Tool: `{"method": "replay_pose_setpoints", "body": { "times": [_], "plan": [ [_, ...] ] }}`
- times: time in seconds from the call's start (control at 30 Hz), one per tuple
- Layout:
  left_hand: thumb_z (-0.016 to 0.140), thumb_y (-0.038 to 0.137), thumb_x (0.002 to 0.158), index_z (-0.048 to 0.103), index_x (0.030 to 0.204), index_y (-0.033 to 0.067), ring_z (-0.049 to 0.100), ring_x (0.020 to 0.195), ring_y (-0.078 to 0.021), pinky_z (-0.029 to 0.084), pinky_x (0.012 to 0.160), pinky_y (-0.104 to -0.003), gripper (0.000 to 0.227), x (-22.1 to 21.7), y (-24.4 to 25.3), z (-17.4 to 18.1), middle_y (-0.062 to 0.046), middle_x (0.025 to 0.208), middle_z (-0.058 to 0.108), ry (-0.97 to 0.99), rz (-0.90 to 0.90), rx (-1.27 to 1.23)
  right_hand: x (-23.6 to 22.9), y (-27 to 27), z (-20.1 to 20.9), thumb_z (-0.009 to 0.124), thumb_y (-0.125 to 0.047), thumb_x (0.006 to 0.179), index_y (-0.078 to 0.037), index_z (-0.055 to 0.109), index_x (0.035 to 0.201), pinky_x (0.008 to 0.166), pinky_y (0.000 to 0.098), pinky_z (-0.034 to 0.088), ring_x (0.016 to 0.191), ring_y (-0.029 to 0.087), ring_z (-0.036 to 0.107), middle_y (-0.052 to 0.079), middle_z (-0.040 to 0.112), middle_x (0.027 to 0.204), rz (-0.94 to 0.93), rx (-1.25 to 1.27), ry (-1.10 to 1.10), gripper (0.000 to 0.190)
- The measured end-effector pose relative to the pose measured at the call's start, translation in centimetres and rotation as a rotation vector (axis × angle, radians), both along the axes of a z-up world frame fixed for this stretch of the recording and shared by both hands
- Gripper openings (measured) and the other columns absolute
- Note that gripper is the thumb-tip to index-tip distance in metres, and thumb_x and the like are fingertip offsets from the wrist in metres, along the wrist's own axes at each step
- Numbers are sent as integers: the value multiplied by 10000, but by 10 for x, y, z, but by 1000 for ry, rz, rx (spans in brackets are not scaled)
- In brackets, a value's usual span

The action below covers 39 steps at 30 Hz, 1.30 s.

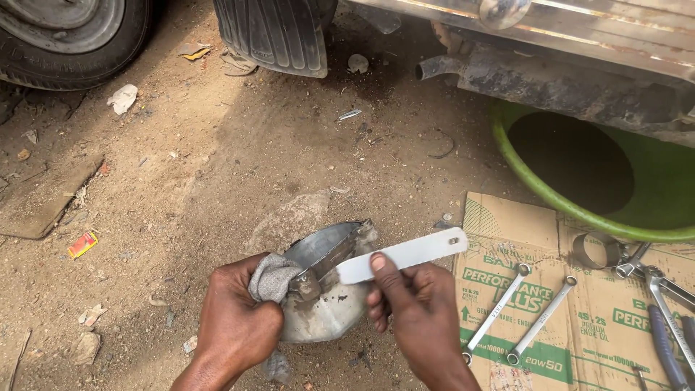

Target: Scraping gasket residue or buildup from the flange of a metal car engine housing using a scraper tool.

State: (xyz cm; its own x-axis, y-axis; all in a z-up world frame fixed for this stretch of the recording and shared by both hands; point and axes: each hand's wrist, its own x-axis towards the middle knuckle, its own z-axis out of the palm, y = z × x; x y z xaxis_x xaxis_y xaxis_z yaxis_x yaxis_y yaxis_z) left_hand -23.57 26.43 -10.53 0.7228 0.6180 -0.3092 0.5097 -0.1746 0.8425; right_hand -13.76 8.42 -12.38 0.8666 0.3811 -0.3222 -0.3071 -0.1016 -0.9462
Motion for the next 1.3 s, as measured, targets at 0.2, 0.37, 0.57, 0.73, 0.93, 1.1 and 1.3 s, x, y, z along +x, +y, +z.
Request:
{"method": "replay_pose_setpoints", "body": {
  "times": [0.2, 0.37, 0.57, 0.73, 0.93, 1.1, 1.3],
  "plan": [
    [589, -111, 652, 835, 926, 76, 777, 673, -196, 612, 732, -383, 412, 1, -3, 7, -101, 741, 838, 27, -1, -9, -3, -2, -4, 672, -279, 934, 41, 741, 762, 383, 300, 475, 432, 140, 585, 89, 660, 555, 16, -3, 10, 370],
    [586, -109, 670, 834, 915, 77, 776, 675, -206, 610, 734, -397, 395, 2, -4, 4, -113, 747, 839, 36, 6, -17, -9, 4, 4, 675, -285, 924, 42, 750, 767, 389, 297, 483, 434, 139, 588, 91, 663, 560, 3, -4, 26, 370],
    [595, -115, 663, 820, 991, 86, 786, 668, -221, 637, 745, -388, 446, -2, -2, 1, -108, 763, 836, 53, 7, -47, -8, 2, 0, 674, -314, 905, 32, 745, 718, 369, 314, 493, 409, 166, 597, 111, 676, 536, 14, -68, -18, 400],
    [579, -109, 672, 830, 951, 58, 798, 715, -208, 615, 752, -385, 410, -4, -3, 8, -116, 774, 852, 25, 0, -67, 8, -10, 7, 666, -316, 920, 44, 746, 713, 374, 316, 494, 421, 157, 600, 105, 677, 541, -45, -48, -142, 423],
    [542, -81, 605, 829, 988, 70, 817, 780, -204, 611, 804, -388, 502, -10, -8, -2, -107, 815, 806, -129, -54, 77, 27, -13, 6, 664, -315, 923, 29, 763, 815, 435, 297, 514, 490, 135, 619, 81, 685, 590, -64, -65, -253, 374],
    [640, -26, 501, 813, 954, 72, 753, 819, -302, 552, 832, -447, 495, -16, -10, 2, -146, 798, 808, -187, -181, 596, 10, -16, -7, 676, -302, 944, 55, 780, 835, 466, 295, 539, 533, 142, 657, 97, 710, 622, -57, -54, -270, 387],
    [677, 28, 545, 798, 860, 92, 754, 720, -271, 541, 843, -424, 344, -14, -9, 15, -117, 705, 776, -101, -147, 651, -7, -13, -23, 678, -243, 939, 63, 779, 951, 493, 288, 556, 584, 140, 667, 100, 728, 686, -74, 116, -265, 322]
  ]
}}
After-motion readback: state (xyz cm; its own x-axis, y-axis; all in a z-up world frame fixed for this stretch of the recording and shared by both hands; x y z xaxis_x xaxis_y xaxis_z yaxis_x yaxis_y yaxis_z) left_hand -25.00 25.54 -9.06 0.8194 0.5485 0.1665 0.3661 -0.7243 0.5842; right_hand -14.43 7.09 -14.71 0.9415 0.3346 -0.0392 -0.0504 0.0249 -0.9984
